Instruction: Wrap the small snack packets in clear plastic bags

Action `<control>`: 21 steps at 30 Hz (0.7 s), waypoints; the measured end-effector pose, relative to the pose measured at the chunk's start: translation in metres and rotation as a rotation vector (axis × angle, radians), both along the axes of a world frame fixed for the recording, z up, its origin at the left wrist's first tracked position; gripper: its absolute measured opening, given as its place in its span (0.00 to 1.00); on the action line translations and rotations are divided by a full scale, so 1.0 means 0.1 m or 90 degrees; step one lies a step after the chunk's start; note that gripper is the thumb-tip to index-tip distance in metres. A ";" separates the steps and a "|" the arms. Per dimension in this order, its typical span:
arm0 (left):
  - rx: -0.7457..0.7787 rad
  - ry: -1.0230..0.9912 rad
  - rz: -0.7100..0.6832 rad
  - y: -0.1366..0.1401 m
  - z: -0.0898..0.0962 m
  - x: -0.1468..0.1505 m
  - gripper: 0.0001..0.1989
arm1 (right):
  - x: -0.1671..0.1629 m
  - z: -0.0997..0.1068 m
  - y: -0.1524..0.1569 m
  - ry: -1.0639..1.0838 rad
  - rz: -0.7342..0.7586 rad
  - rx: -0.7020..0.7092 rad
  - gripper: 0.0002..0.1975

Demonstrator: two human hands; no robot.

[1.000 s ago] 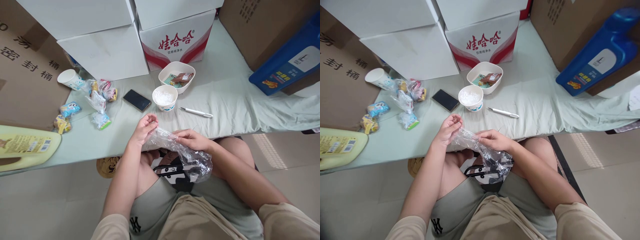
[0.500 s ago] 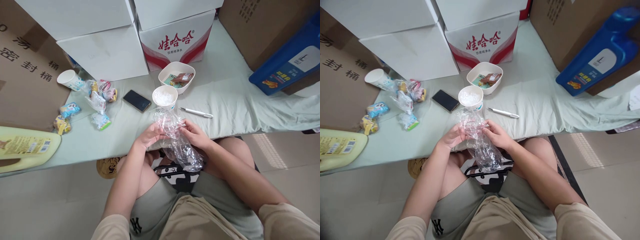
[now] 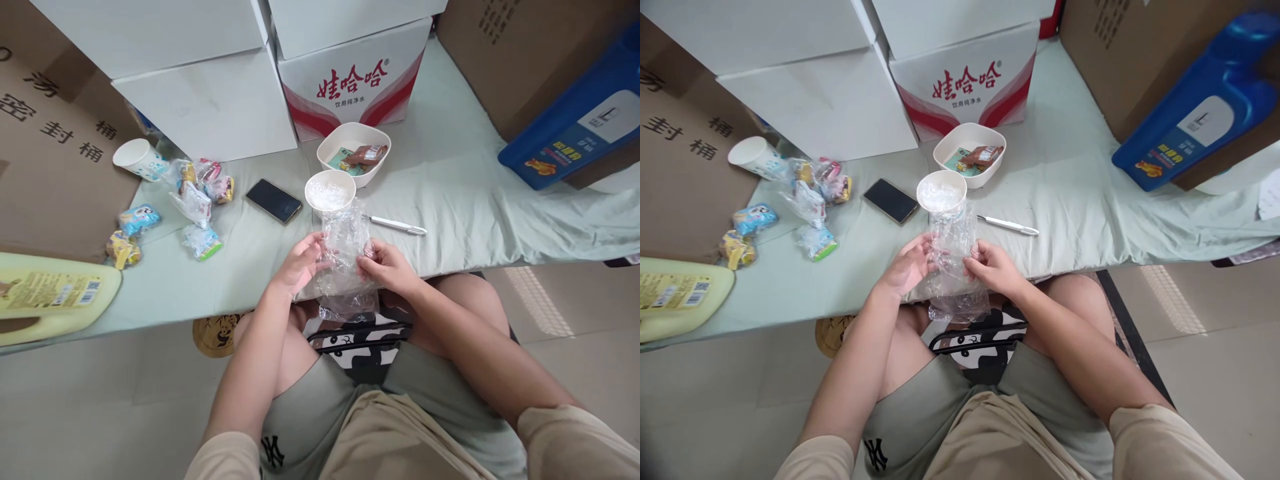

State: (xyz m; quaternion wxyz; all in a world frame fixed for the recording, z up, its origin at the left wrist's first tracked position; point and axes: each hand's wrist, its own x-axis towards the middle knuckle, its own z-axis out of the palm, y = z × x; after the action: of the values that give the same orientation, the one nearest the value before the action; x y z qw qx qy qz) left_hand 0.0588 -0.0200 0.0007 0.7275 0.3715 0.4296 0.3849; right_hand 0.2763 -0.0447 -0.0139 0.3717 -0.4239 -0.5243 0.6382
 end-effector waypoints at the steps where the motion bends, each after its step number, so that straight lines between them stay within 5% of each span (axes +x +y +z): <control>1: -0.014 0.022 -0.048 -0.01 0.00 0.01 0.34 | 0.00 0.00 0.00 -0.002 0.003 -0.002 0.17; 4: -0.049 0.094 -0.123 -0.03 0.01 0.03 0.35 | -0.01 0.00 0.01 -0.005 0.005 0.001 0.15; 16: -0.042 0.002 0.057 0.00 0.05 0.05 0.28 | -0.01 0.02 0.01 0.009 -0.022 -0.007 0.16; 21: -0.090 0.029 -0.006 0.00 0.04 0.01 0.36 | -0.01 0.00 0.01 0.003 -0.016 0.006 0.13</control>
State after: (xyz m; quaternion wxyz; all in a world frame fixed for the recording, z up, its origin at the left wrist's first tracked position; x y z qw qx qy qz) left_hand 0.0600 -0.0197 0.0047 0.7437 0.3297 0.4707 0.3417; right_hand 0.2753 -0.0435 -0.0136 0.3825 -0.4273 -0.5210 0.6322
